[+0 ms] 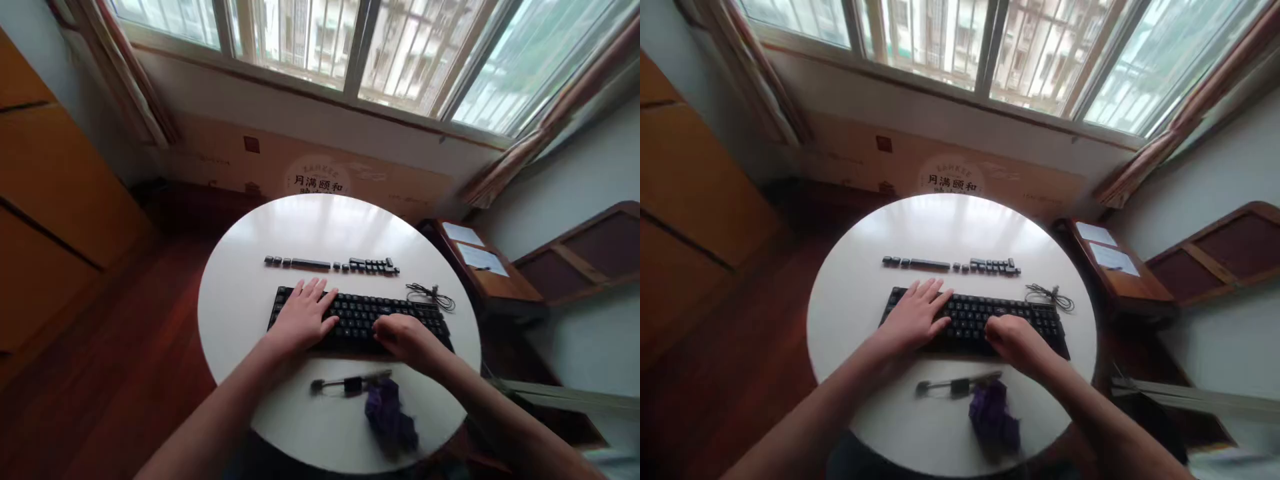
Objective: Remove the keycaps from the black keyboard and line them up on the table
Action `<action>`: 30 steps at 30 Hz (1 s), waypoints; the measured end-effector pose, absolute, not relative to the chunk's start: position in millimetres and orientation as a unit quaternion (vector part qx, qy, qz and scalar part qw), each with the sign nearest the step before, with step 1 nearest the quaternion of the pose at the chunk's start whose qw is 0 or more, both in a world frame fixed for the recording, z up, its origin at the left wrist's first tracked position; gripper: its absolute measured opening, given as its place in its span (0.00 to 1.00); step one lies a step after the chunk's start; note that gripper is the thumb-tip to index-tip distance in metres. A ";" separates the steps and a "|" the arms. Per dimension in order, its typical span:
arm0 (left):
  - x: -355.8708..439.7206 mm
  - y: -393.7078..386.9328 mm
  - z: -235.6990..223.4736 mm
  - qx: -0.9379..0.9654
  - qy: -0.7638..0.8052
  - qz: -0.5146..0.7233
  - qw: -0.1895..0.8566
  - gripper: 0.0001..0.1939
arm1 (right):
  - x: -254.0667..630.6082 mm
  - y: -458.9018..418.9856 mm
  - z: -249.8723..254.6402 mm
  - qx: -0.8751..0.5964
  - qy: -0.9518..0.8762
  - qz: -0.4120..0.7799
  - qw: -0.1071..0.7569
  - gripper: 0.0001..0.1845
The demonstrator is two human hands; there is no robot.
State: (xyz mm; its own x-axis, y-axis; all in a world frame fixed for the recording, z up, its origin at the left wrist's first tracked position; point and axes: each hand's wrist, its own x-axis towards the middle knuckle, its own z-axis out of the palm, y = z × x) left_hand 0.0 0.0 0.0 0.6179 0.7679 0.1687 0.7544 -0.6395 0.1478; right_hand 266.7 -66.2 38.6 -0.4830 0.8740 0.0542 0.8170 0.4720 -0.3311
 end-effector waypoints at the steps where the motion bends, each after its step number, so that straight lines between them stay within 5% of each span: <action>1: -0.5 0.0 0.2 0.899 0.424 0.110 0.031 0.33 | 265.0 -67.6 39.0 -0.493 -0.854 0.129 0.106 0.04; 18: -2.8 -0.6 -2.8 0.895 0.424 0.137 0.024 0.33 | 248.4 -76.7 46.4 -0.581 -0.803 0.084 0.104 0.03; 25: -3.1 -0.6 -2.0 0.896 0.423 0.134 0.023 0.33 | 251.7 -67.3 51.3 -0.573 -0.812 0.109 0.034 0.06; 30: -4.0 -0.9 0.0 0.895 0.425 0.133 0.028 0.33 | 259.4 -3.5 80.7 -0.557 -0.817 0.096 0.113 0.09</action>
